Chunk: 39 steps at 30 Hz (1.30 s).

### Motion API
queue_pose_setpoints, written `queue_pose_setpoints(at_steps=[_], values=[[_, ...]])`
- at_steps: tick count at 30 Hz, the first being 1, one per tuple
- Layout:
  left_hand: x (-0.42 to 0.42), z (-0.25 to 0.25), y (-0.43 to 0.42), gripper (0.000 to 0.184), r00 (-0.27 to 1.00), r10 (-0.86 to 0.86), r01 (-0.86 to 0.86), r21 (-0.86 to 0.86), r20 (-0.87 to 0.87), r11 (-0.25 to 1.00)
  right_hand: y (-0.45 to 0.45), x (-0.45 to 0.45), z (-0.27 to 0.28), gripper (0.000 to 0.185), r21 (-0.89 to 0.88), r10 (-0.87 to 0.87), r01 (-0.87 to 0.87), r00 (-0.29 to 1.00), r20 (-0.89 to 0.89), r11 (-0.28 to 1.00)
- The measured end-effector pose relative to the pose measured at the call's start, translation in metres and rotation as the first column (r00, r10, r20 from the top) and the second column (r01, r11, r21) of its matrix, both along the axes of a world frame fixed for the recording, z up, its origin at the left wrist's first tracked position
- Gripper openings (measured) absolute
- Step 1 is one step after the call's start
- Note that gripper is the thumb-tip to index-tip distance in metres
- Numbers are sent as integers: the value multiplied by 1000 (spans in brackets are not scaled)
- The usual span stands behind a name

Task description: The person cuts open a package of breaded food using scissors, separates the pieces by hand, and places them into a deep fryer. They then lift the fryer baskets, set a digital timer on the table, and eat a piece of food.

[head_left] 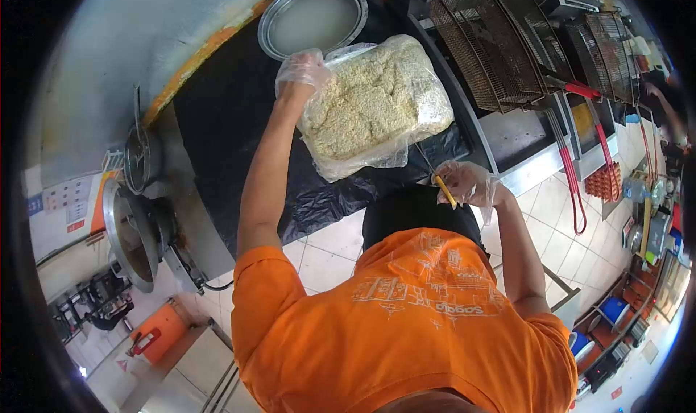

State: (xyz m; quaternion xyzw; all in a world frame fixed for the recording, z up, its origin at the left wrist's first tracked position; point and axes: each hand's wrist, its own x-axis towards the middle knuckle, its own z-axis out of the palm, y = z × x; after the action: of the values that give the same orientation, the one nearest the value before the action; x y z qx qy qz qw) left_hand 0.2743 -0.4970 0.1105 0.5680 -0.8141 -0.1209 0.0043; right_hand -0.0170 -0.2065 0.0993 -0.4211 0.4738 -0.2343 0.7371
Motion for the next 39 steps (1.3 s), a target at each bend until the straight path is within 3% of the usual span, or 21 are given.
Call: queue_pose_setpoints(at_steps=[4,7,9,12,14,15,16,17,20,22,23,25,26,29,31,33,35,37,39], values=[[13,-21,-26,21,998,45,-48,-50,-48,998,-5,0,7,39,74,-88,80,990,109,994],[25,-32,-40,21,997,34,-38,-55,-70,998,-7,-3,14,43,6,-48,48,999,-21,999],[26,-36,-44,22,996,8,-14,-58,-92,998,-5,-10,3,46,37,-69,66,993,94,997],[25,-36,-46,24,987,70,-74,-22,-146,997,-10,-15,9,45,0,-110,111,988,110,994],[23,-46,-47,28,979,-1,-44,-215,-202,976,-28,-17,16,48,37,-107,103,987,117,994],[19,-45,-52,28,980,-2,-42,-212,-200,976,-39,-17,18,51,77,-106,97,986,126,992],[14,-44,-60,29,998,-50,43,-139,-48,989,-54,-10,21,51,3,-113,113,993,28,994],[11,-44,-64,30,989,-108,114,-55,100,992,-70,-6,31,48,-106,-116,125,989,92,986],[4,-50,-63,23,977,-142,167,-164,158,972,-137,15,27,31,258,-394,341,898,194,904],[6,-52,-63,23,972,-182,210,-202,150,956,-189,4,-19,33,248,-329,257,888,321,934],[9,-53,-62,23,963,-226,256,-237,147,937,-202,18,3,35,272,-388,307,860,331,912],[3,-42,-50,22,988,-134,147,-204,73,968,-222,33,18,40,171,-407,378,895,185,910],[0,-38,-45,22,999,-43,43,-169,2,985,-235,32,10,40,172,-393,364,902,180,915],[4,-42,-40,20,995,-60,40,-227,-82,973,-276,22,-24,44,240,-208,159,958,197,958],[8,-44,-37,18,988,-79,40,-277,-132,960,-292,32,-19,51,304,-232,201,970,71,931],[9,-48,-33,16,965,-164,79,-369,-205,926,-306,39,-16,47,356,-223,186,973,65,916],[7,-55,-33,16,950,-124,3,-388,-287,922,-326,40,-29,50,458,-249,221,969,1,861],[8,-61,-33,16,932,-116,-16,-359,-344,933,-349,37,-43,48,498,-205,162,978,33,852],[13,-64,-35,17,927,-147,-14,-423,-345,906,-363,40,-42,47,594,-92,-97,956,279,799]])
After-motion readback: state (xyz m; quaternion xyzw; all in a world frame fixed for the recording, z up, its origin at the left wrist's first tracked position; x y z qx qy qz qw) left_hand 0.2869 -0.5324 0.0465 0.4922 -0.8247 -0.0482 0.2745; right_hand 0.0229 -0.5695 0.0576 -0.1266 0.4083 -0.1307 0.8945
